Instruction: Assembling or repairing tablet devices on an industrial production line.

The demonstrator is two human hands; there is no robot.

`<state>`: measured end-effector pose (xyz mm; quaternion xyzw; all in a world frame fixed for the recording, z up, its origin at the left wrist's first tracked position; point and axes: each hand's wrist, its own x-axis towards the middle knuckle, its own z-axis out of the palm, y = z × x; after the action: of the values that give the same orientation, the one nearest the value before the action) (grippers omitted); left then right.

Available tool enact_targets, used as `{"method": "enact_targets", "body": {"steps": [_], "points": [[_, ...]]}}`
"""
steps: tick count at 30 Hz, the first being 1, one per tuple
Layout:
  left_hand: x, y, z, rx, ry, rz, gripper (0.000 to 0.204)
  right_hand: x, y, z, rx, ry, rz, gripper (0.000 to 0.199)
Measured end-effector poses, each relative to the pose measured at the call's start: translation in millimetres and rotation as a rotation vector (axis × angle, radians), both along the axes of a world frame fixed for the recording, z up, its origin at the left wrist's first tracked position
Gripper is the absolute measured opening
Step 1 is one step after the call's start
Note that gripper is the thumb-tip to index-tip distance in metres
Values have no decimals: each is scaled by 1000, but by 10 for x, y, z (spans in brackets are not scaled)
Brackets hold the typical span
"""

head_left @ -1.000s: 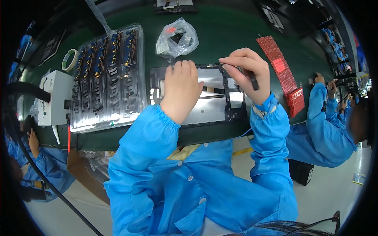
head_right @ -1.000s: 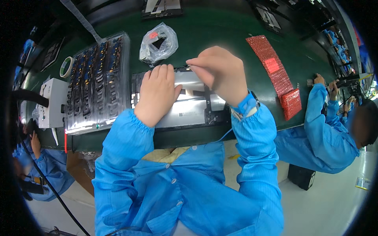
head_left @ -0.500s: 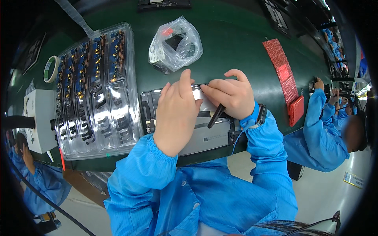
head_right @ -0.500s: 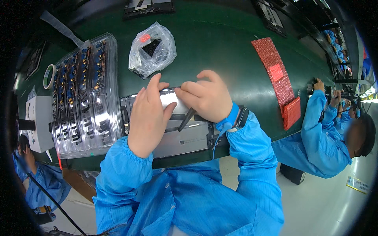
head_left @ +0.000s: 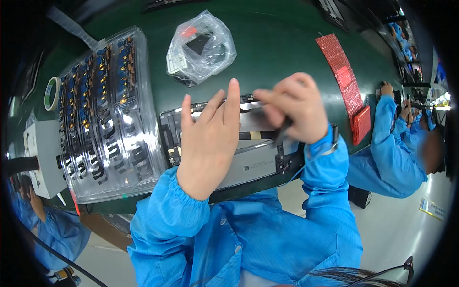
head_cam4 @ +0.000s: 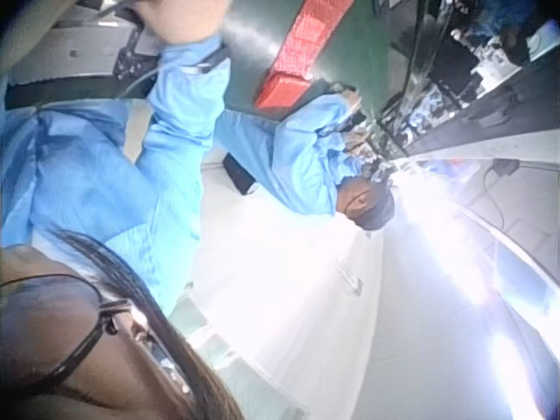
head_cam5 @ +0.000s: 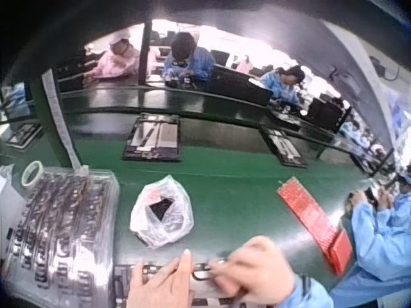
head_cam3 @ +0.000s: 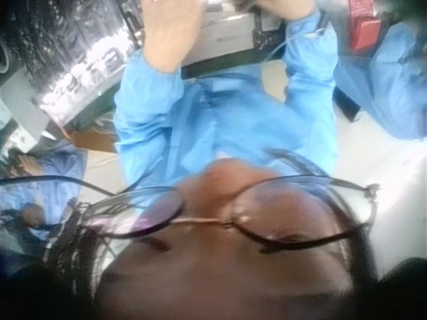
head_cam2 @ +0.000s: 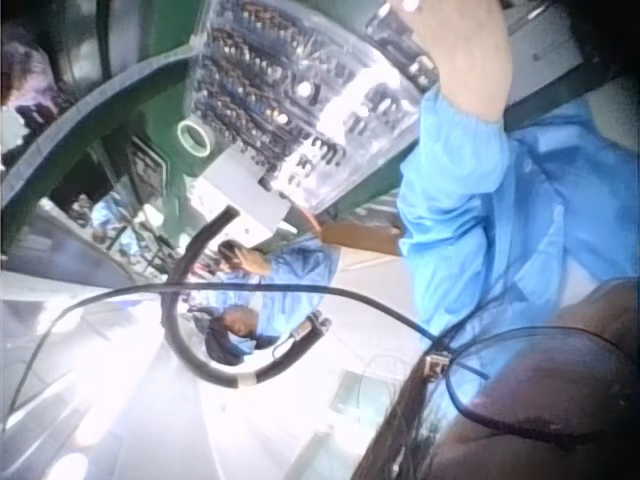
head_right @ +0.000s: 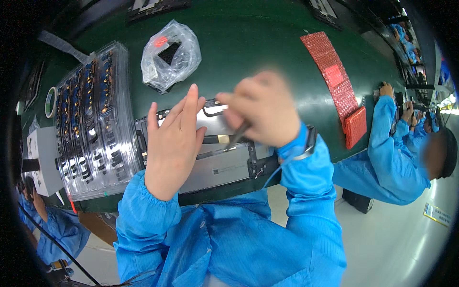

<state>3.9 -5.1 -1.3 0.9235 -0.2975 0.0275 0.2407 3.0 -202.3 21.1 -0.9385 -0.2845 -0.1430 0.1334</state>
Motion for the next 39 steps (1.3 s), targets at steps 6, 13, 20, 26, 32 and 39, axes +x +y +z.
{"method": "enact_targets", "body": {"steps": [6,13,20,26,32,39], "points": [[-79,-3,45,222,-110,-23,70,-125,-450,141,240,461,-132,30],[-103,-14,65,297,-223,-37,48,-143,-471,18,181,446,-148,17],[-94,-18,88,266,-158,-29,52,-136,-529,38,93,174,-157,19],[-98,-5,95,231,-97,-29,51,-149,-502,38,128,336,-263,24],[-93,-2,103,218,-73,-35,48,-121,-579,-61,148,359,-227,24],[-96,-13,112,254,-79,-46,37,-129,-496,44,273,562,-359,18]]}}
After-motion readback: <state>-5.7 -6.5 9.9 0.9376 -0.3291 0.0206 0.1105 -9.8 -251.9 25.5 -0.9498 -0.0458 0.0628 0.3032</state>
